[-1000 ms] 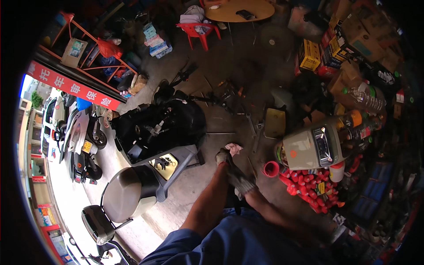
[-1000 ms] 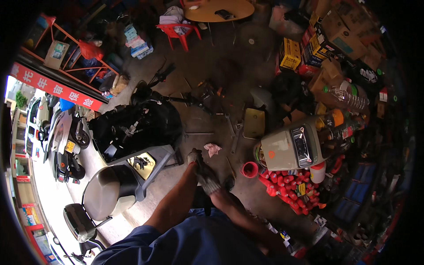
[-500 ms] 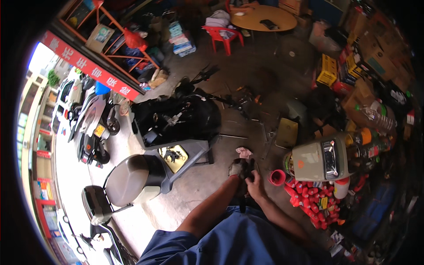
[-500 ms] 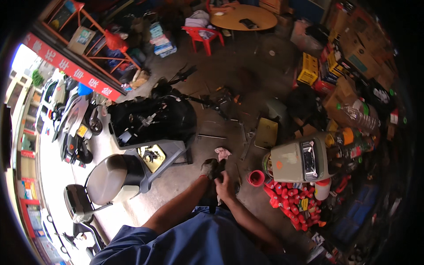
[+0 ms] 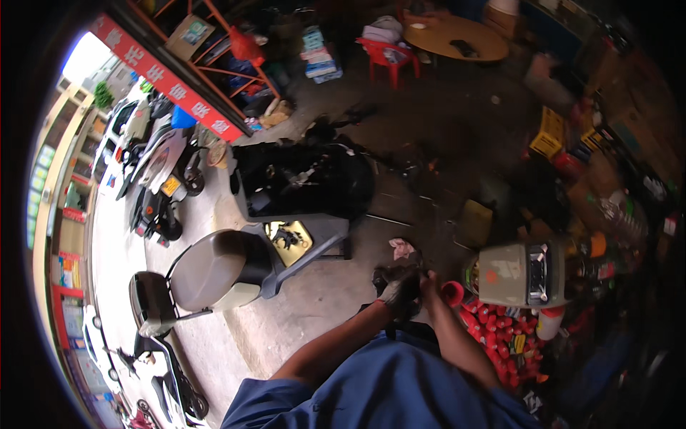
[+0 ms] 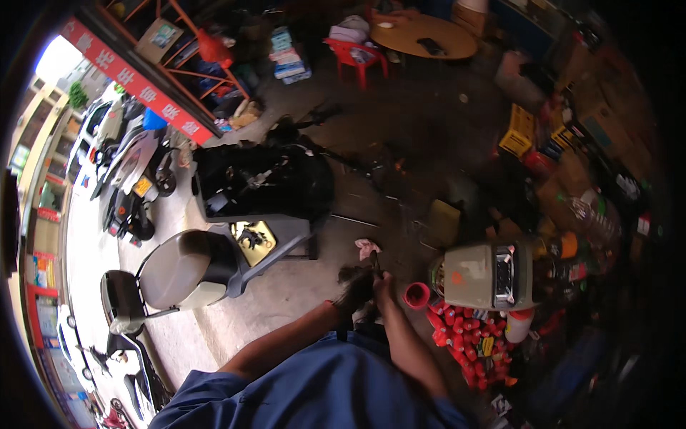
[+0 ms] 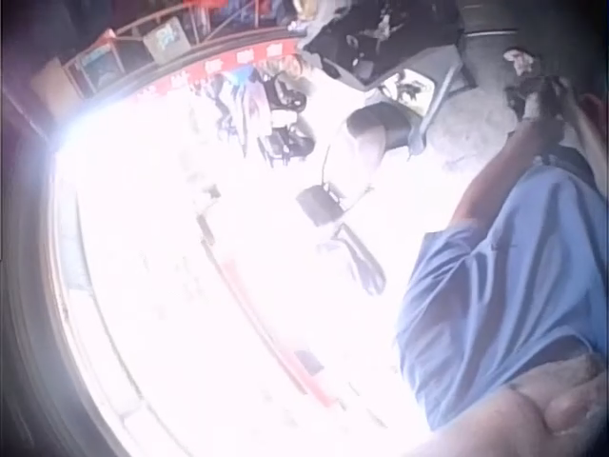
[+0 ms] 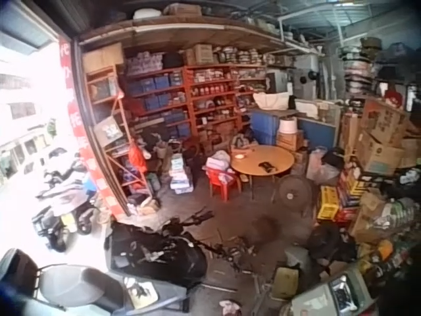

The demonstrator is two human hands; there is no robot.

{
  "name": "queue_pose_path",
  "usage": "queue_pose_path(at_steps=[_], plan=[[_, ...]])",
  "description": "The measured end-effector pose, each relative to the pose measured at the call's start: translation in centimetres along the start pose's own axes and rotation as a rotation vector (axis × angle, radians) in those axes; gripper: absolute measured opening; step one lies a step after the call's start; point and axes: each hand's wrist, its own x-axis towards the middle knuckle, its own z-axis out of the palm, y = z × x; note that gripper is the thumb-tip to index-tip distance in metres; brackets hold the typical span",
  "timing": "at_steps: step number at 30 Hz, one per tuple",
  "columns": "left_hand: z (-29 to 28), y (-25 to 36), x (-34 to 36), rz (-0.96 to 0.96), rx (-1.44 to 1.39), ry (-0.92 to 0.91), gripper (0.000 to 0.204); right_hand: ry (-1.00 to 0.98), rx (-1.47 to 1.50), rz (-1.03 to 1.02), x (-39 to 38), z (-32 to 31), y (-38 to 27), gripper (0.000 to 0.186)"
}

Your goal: The recorder is disassembling, inspecting, and cleaning the front forks of a motorcycle or scooter.

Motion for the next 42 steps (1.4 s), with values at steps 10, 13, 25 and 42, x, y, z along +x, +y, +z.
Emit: queue_pose_path(at_steps=[10,13,25,42], plan=[[3.3,1.8,-4.2,0.041,0.190,-0.191,0.032,0.354,-0.319,-0.051,3.9,-4.2,3.8,0.023],[2.1,2.6,-7.2,0.373,0.649,-0.298,0.037,0.445,-0.053,0.075,1.3,-8.0,3.6,0.025],[-15.5,-4.5,-13.5,-0.186,0.904,0.352,0.021,0.520,-0.648,-0.069,2.3,-14.0,2.7,0.036],[-12.2,3.0,-3.7,-0.118,0.541,0.166,0.030,0.235,-0.661,-0.039,12.1,-15.7,7.2,0.034]])
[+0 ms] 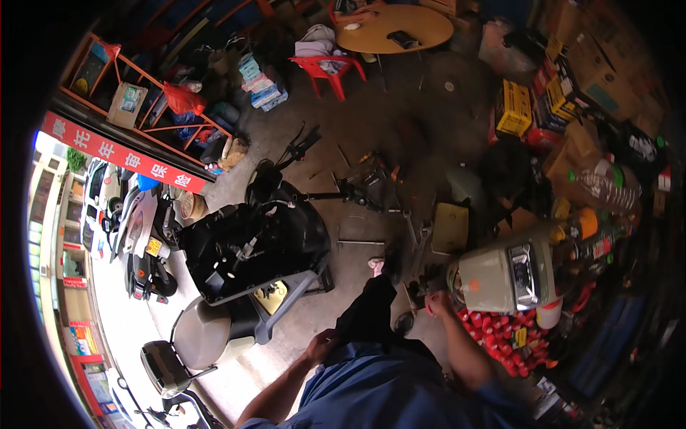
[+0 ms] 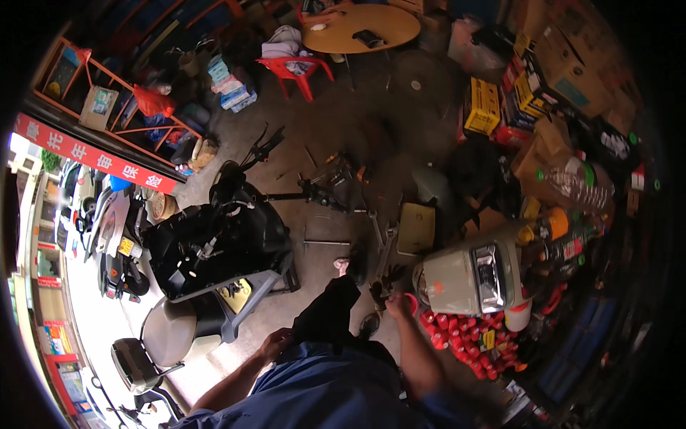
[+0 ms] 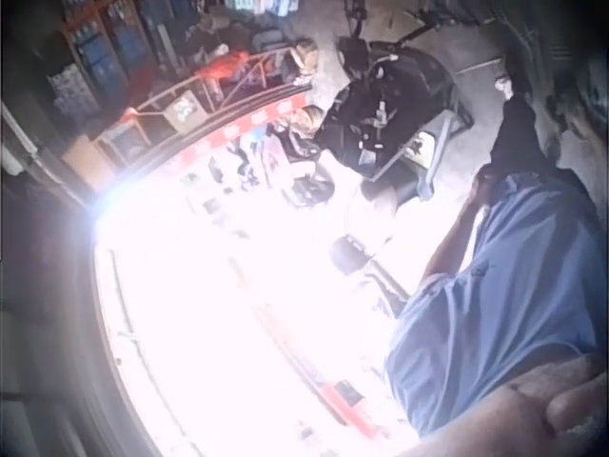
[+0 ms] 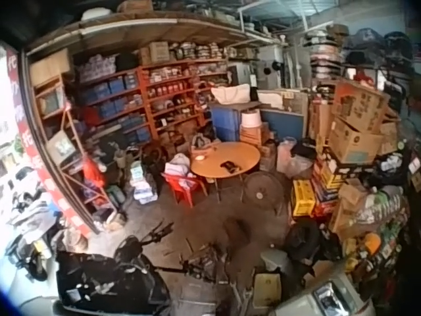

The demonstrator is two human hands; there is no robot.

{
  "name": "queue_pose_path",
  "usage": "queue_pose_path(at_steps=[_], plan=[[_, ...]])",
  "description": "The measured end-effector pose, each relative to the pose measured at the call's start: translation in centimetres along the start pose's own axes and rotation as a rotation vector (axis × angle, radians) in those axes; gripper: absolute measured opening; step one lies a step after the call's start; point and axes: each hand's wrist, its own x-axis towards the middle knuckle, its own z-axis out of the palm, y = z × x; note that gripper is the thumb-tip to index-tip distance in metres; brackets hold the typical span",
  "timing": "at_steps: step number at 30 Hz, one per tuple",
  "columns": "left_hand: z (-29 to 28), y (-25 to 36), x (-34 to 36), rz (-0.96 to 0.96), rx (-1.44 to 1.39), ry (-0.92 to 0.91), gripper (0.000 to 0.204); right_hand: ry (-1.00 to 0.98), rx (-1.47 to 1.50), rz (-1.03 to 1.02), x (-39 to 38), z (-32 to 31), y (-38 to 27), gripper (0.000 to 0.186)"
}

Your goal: The recorder is disassembling, inspecting, and cleaning the front forks of a motorcycle or scooter.

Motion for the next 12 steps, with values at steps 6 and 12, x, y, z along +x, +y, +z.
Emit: queue_pose_path(at_steps=[6,12], plan=[[-2.3,8.0,12.1,0.124,0.115,-0.185,0.024,0.013,-0.271,-0.163,4.5,-5.5,-0.2,0.018],[-5.4,14.9,20.5,-0.201,0.494,-0.156,0.039,-0.119,0.468,0.313,7.3,-13.7,-1.5,0.025]])
